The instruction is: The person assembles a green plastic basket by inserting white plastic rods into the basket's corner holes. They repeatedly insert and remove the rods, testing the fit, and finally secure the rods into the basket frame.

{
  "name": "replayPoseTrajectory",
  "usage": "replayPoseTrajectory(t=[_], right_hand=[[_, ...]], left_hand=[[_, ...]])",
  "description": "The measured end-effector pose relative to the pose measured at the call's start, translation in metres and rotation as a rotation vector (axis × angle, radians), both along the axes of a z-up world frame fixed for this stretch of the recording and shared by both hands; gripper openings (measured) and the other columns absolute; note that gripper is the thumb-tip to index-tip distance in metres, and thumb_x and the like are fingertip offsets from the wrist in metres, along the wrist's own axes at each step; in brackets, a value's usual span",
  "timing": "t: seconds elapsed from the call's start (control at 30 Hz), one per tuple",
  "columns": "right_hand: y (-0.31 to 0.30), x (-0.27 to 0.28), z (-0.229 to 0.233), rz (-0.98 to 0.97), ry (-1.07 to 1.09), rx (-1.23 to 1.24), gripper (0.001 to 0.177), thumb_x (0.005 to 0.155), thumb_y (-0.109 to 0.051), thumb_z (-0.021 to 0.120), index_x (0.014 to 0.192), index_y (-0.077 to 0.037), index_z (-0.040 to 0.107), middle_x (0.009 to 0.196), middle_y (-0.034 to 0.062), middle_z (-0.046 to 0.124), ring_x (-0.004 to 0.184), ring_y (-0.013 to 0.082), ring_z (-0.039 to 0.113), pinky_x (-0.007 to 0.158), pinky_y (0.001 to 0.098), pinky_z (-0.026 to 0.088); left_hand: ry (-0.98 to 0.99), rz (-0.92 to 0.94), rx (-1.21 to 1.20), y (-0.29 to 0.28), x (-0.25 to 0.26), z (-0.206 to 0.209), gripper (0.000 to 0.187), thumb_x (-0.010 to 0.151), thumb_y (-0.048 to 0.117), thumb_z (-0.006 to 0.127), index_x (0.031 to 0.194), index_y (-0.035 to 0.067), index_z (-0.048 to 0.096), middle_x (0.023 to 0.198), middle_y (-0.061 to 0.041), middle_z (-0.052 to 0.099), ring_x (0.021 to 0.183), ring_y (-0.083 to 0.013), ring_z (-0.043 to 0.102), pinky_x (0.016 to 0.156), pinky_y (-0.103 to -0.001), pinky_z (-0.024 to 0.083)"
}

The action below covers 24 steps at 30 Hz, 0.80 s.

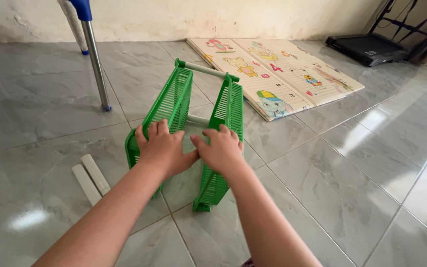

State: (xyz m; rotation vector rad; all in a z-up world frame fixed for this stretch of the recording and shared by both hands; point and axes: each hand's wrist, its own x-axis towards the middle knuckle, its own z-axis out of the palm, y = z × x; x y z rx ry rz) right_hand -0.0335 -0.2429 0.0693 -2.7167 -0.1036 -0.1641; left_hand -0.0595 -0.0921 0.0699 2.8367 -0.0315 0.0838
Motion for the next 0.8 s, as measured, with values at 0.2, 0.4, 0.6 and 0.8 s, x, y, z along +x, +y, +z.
replayPoseTrajectory(t=[0.2, 0.4, 0.6, 0.8], right_hand=[[0.008, -0.007, -0.018, 0.121, -0.165, -0.031, 0.051, 0.094, -0.053, 0.056, 0.128, -0.016, 0.069, 0.149, 0.0216, 0.047, 0.142, 0.0536, 0.031, 0.114, 0.0657, 0.023], [0.032, -0.012, -0.011, 0.172, -0.152, 0.265, 0.045, 0.091, -0.049, 0.056, 0.117, -0.018, 0.076, 0.137, 0.0074, 0.064, 0.139, 0.057, 0.034, 0.116, 0.0687, 0.017], [0.054, -0.017, -0.009, 0.249, -0.199, 0.587, 0.045, 0.091, -0.047, 0.063, 0.112, -0.01, 0.076, 0.122, 0.0085, 0.071, 0.123, 0.0364, 0.061, 0.122, 0.0635, 0.011], [0.054, -0.024, -0.012, 0.319, -0.15, 0.771, 0.047, 0.086, -0.039, 0.07, 0.118, -0.004, 0.072, 0.119, 0.0111, 0.067, 0.108, 0.0275, 0.068, 0.106, 0.0421, 0.045]], left_hand=[[0.008, -0.081, 0.134, 0.003, 0.011, -0.011, 0.081, 0.077, 0.068, 0.069, 0.142, 0.022, 0.056, 0.162, -0.036, 0.01, 0.153, -0.0493, 0.005, 0.121, -0.062, -0.001], [0.111, -0.112, 0.132, 0.025, 0.028, -0.013, 0.087, 0.068, 0.066, 0.076, 0.147, 0.04, 0.051, 0.167, -0.03, 0.002, 0.157, -0.0448, -0.004, 0.122, -0.061, -0.004], [0.25, -0.194, 0.238, 0.04, 0.048, -0.024, 0.093, 0.071, 0.077, 0.066, 0.155, 0.05, 0.034, 0.172, -0.002, 0.006, 0.156, -0.0495, -0.012, 0.115, -0.076, -0.006], [0.322, -0.301, 0.31, 0.029, 0.036, -0.011, 0.095, 0.072, 0.08, 0.056, 0.158, 0.058, 0.021, 0.173, 0.022, 0.011, 0.158, -0.0485, -0.009, 0.108, -0.086, -0.002]])
